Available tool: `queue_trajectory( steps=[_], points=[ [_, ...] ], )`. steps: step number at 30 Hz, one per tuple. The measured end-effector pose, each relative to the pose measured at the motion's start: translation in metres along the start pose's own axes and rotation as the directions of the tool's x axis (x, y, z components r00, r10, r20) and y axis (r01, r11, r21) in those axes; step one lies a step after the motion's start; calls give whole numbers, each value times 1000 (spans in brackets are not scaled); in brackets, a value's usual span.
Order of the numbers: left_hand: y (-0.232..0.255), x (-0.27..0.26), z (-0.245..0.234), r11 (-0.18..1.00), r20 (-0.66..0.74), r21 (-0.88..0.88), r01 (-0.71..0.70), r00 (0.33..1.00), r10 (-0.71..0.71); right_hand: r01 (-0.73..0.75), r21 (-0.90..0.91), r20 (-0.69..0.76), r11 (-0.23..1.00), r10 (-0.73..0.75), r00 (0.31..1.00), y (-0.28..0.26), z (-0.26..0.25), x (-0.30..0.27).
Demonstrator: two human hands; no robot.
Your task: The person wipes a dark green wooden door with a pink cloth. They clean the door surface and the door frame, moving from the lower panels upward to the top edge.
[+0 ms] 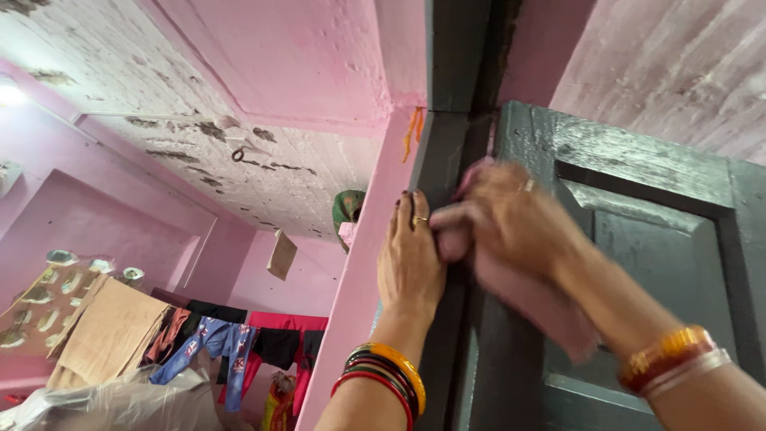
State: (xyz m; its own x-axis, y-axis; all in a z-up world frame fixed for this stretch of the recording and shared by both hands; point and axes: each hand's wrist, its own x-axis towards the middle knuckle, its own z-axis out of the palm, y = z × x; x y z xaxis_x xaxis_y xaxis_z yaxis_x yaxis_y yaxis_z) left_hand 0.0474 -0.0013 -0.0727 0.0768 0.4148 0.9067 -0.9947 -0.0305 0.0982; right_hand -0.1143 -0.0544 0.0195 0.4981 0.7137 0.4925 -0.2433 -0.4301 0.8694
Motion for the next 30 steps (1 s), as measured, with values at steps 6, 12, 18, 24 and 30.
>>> queue_trajectory(
  steps=[6, 12, 18, 24, 30],
  points=[
    [-1, -4, 3, 999, -43, -7, -36, 998, 35, -357, -230, -288, 905, 288, 914, 65, 36, 74],
    [0, -4, -3, 996, -26, -89, -23, 999, 20, -303, -564, -33, 769, 345, 938, 41, 41, 83],
    [-1, -4, -9, 972, 2, -214, 94, 995, -96, -124, -768, 48, 628, 250, 967, -36, 34, 32],
    [4, -2, -13, 723, 193, -546, 423, 903, -384, -475, -231, 133, 849, 511, 849, -91, 19, 7],
    [1, -4, -6, 985, -27, -166, 47, 998, -52, -382, -387, -258, 839, 299, 919, 29, 34, 77]
  ],
)
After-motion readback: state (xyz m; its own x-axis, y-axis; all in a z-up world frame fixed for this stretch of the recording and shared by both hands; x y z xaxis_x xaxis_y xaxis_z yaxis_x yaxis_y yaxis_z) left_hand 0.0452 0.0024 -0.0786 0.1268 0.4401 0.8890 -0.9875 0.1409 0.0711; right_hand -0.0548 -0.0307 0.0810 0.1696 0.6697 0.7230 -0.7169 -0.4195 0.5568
